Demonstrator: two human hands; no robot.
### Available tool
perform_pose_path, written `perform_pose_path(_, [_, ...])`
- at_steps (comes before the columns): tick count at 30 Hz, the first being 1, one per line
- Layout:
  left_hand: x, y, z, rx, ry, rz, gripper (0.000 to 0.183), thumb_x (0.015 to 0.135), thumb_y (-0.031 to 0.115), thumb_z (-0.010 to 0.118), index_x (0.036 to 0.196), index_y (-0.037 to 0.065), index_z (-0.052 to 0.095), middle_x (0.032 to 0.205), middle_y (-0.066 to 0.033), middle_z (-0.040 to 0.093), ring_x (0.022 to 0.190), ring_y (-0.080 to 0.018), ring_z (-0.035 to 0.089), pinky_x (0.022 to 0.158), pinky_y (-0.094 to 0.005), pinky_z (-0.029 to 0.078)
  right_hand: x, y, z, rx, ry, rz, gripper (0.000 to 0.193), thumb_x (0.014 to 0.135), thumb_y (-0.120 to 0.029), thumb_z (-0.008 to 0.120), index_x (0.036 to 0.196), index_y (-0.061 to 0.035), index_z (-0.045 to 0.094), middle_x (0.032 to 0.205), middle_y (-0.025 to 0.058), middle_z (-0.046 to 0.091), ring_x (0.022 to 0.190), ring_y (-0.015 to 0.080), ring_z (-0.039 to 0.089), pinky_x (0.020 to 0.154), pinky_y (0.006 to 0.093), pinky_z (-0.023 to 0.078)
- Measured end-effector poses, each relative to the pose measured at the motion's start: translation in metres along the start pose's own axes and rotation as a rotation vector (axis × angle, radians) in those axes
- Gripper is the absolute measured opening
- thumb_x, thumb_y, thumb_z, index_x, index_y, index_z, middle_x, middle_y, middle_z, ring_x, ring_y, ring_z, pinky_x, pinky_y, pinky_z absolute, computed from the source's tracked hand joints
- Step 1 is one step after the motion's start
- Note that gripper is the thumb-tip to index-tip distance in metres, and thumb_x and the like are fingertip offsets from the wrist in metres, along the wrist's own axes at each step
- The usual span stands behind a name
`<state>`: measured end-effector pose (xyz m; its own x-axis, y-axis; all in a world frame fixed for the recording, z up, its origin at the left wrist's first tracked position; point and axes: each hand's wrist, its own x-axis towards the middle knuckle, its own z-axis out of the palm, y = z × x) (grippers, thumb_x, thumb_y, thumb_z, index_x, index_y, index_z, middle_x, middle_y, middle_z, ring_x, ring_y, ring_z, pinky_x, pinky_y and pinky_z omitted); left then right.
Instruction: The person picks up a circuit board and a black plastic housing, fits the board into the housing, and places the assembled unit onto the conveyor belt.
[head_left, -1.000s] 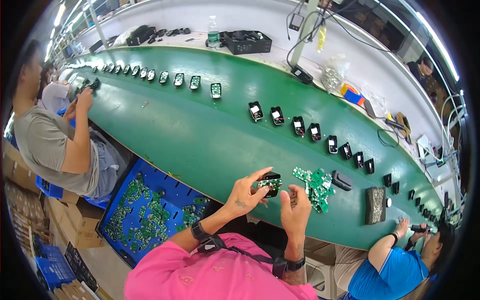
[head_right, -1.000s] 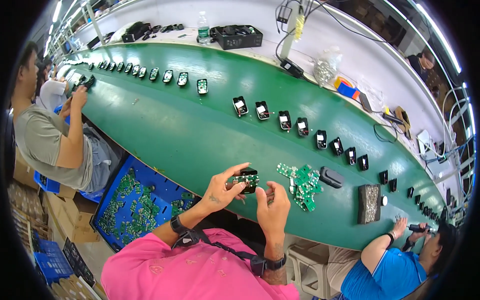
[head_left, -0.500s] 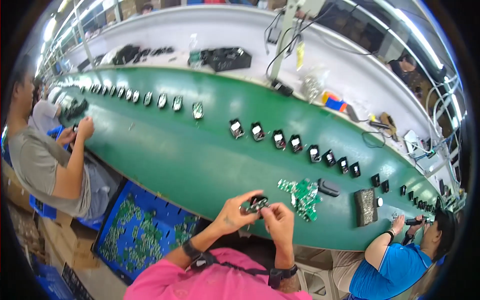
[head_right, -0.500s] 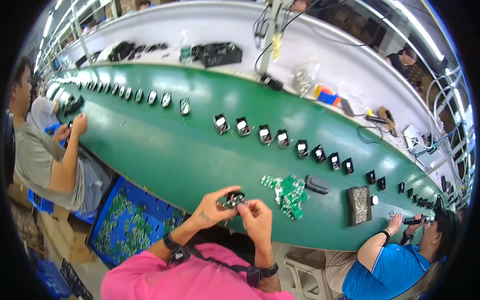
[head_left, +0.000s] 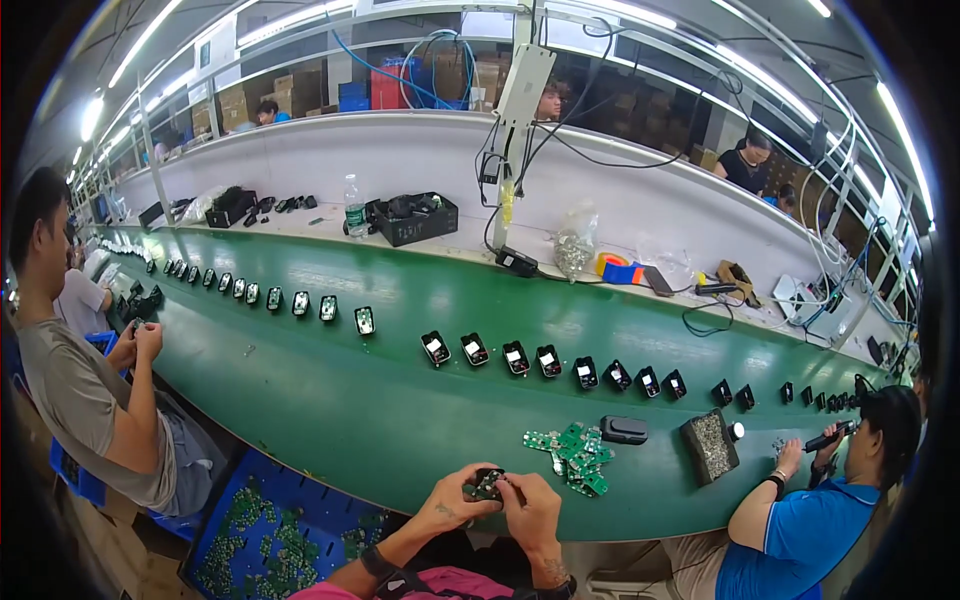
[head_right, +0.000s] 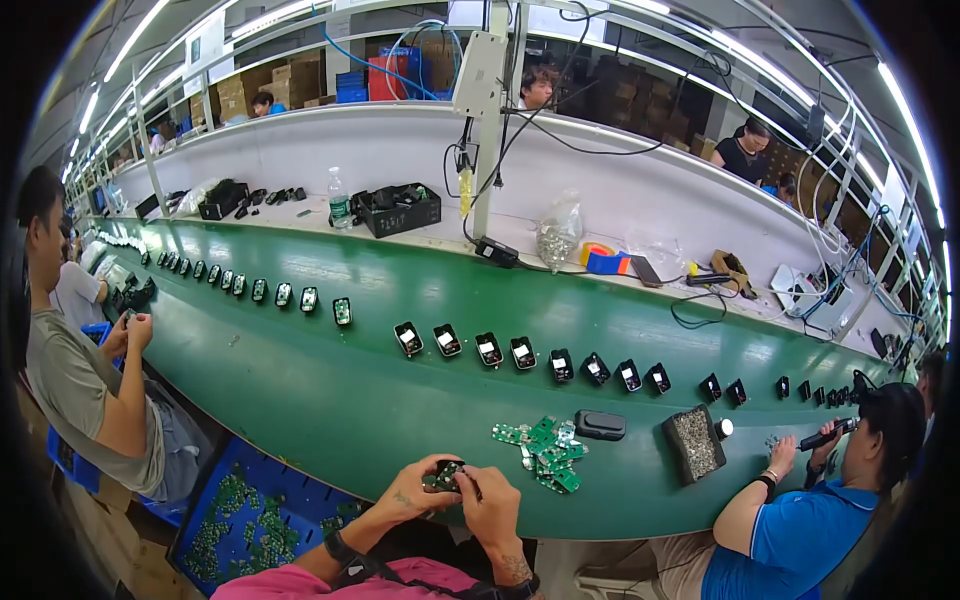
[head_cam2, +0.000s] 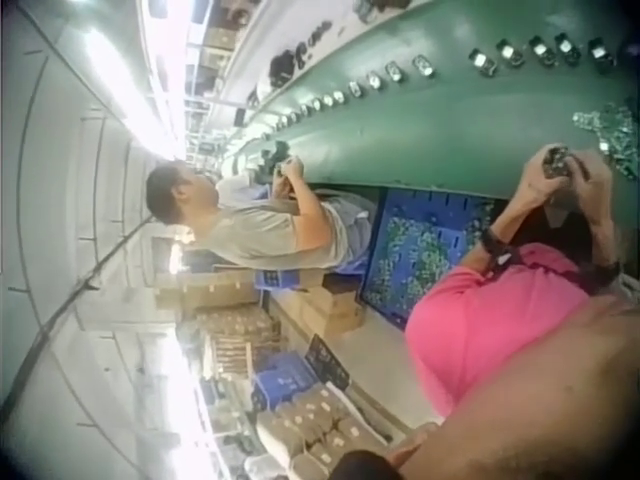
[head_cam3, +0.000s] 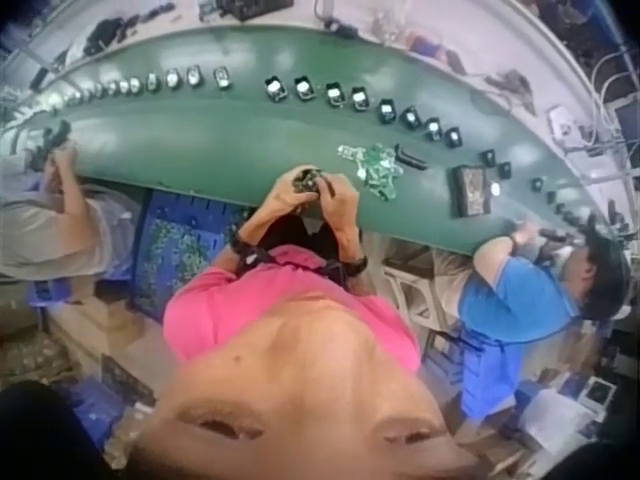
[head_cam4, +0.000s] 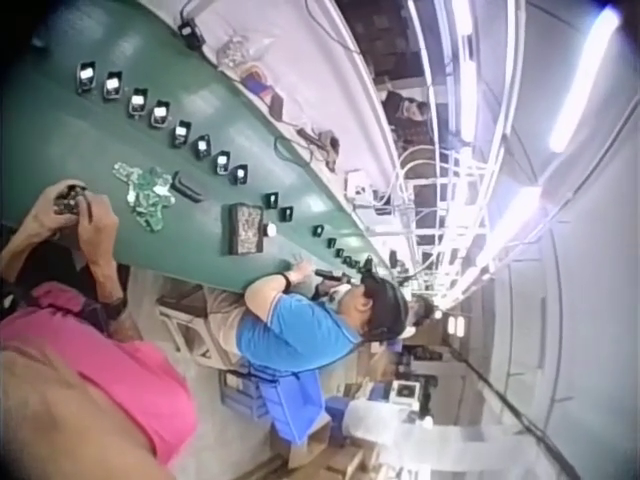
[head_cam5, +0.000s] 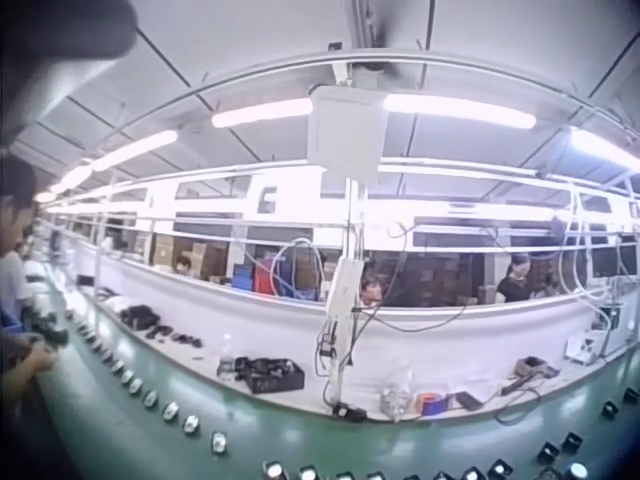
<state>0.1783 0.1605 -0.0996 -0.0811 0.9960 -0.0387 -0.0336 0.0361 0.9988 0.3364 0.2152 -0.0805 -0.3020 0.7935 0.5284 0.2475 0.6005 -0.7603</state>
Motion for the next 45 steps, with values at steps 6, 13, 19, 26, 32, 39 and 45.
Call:
perform_pose_path(6, [0.004, -0.005, 0.001, -0.002, -0.08, 0.086, 0.068, 0.078, 0.01, 0.082, 0.139, 0.008, 0.052, 0.108, -0.0035, 0.065, 0.077, -0.0072, 0.061, 0.066, -0.024, 0.05, -0.003, 0.014, -0.007, 0.295, -0.102, 0.338, 0.013, 0.094, -0.011, 0.067, 0.092, 0.0015, 0.064, 0.072, 0.0062, 0.064, 0.062, 0.0139, 0.061, 0.056, 0.0291, 0.047])
perform_pose_path(13, [0.002, -0.002, 0.014, 0.145, -0.062, 0.124, 0.064, 0.078, 0.009, 0.078, 0.138, 0.01, 0.055, 0.111, -0.0067, 0.064, 0.068, -0.0097, 0.059, 0.063, -0.0259, 0.049, -0.001, 0.026, -0.024, 0.59, -0.216, 0.556, 0.019, 0.098, -0.016, 0.065, 0.089, 0.0017, 0.064, 0.065, -0.0009, 0.059, 0.055, 0.0053, 0.053, 0.048, 0.0239, 0.04])
perform_pose_path(19, [0.008, 0.011, 0.029, 0.386, 0.12, 0.296, 0.057, 0.08, 0.003, 0.07, 0.135, 0.012, 0.059, 0.108, -0.0078, 0.064, 0.065, -0.006, 0.055, 0.058, -0.0227, 0.046, -0.012, 0.023, -0.024, 0.272, -0.155, 0.5, 0.021, 0.096, -0.017, 0.066, 0.087, 0.0019, 0.066, 0.065, 0.0018, 0.064, 0.053, 0.0062, 0.054, 0.046, 0.0252, 0.04])
perform_pose_path(26, [0.016, 0.019, 0.037, 0.432, 0.232, 0.367, 0.058, 0.083, -0.005, 0.06, 0.138, 0.011, 0.057, 0.109, -0.0101, 0.063, 0.074, -0.0173, 0.058, 0.062, -0.0269, 0.047, -0.007, -0.007, -0.031, 0.271, -0.146, 0.402, 0.02, 0.095, -0.014, 0.066, 0.087, 0.0037, 0.067, 0.067, 0.0093, 0.067, 0.055, 0.0113, 0.059, 0.051, 0.0297, 0.045])
perform_pose_path(32, [0.005, 0.038, 0.036, 0.424, 0.174, 0.371, 0.062, 0.084, -0.009, 0.051, 0.143, 0.008, 0.05, 0.118, -0.0157, 0.062, 0.096, -0.0243, 0.063, 0.082, -0.0289, 0.05, 0.008, -0.015, -0.042, 0.278, -0.221, 0.489, 0.018, 0.092, -0.013, 0.068, 0.085, 0.0037, 0.066, 0.064, 0.0108, 0.063, 0.057, 0.0146, 0.059, 0.053, 0.03, 0.045])
perform_pose_path(39, [-0.003, 0.035, 0.026, 0.048, -0.046, 0.117, 0.056, 0.09, -0.008, 0.046, 0.144, 0.003, 0.044, 0.127, -0.01, 0.058, 0.107, -0.0153, 0.061, 0.091, -0.0299, 0.051, 0.004, -0.012, -0.039, 0.131, -0.152, 0.295, 0.019, 0.093, -0.012, 0.069, 0.085, 0.0043, 0.065, 0.063, 0.0048, 0.061, 0.055, 0.0069, 0.052, 0.049, 0.0259, 0.04])
perform_pose_path(45, [-0.003, 0.032, 0.037, -0.015, 0.017, 0.105, 0.043, 0.098, 0.005, 0.05, 0.141, 0.003, 0.047, 0.12, -0.0075, 0.059, 0.1, -0.012, 0.061, 0.083, -0.0263, 0.053, -0.001, -0.012, -0.034, 0.016, -0.072, 0.258, 0.022, 0.093, -0.015, 0.069, 0.082, 0.0034, 0.064, 0.064, 0.01, 0.062, 0.054, 0.0138, 0.054, 0.051, 0.0304, 0.042])
